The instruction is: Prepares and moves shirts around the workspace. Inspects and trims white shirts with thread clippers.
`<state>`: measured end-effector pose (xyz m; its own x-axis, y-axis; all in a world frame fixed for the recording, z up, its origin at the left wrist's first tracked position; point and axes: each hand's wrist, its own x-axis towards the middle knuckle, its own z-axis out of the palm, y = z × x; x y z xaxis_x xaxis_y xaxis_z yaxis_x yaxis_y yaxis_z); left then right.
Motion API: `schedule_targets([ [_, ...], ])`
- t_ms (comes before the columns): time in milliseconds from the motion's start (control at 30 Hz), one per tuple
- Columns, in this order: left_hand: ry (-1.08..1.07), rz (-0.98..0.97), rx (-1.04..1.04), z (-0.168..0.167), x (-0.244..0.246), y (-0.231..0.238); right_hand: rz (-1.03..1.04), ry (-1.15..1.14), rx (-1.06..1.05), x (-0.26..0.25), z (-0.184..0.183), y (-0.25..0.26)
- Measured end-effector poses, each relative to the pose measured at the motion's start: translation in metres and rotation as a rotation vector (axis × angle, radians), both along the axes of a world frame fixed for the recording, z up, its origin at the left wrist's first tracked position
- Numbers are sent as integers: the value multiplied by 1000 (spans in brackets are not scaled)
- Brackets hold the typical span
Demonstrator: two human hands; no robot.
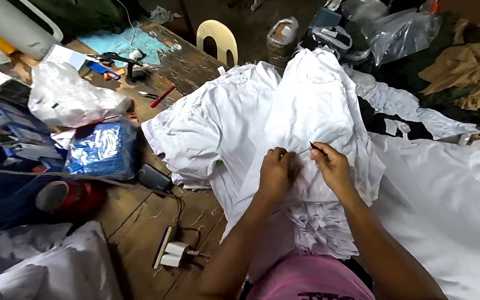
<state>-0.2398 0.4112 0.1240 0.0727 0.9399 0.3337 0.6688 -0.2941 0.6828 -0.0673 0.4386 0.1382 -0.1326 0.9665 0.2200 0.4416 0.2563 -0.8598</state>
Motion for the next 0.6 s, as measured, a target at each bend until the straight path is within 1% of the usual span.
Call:
schedule_targets([
  [33,48,34,64,-6,5,0,23,-35,3,2,-4,-2],
  [100,50,100,147,-2,6,-9,86,-163,52,8,-4,-8],
  [167,-48,83,126,9,2,-31,132,-328,96,14,2,-18],
  [233,-124,50,135,14,1,-50,161,-442,140,15,5,-27],
  [300,-193,48,180,13,2,-60,190,-467,177,12,7,-33],
  [400,-263,72,245,13,1,-63,214,-450,255,8,12,-39],
  [500,-273,96,266,12,1,-63,204,-485,360,5,17,-44],
  [600,-268,80,276,9,15,-62,213,-501,378,-9,17,-45],
])
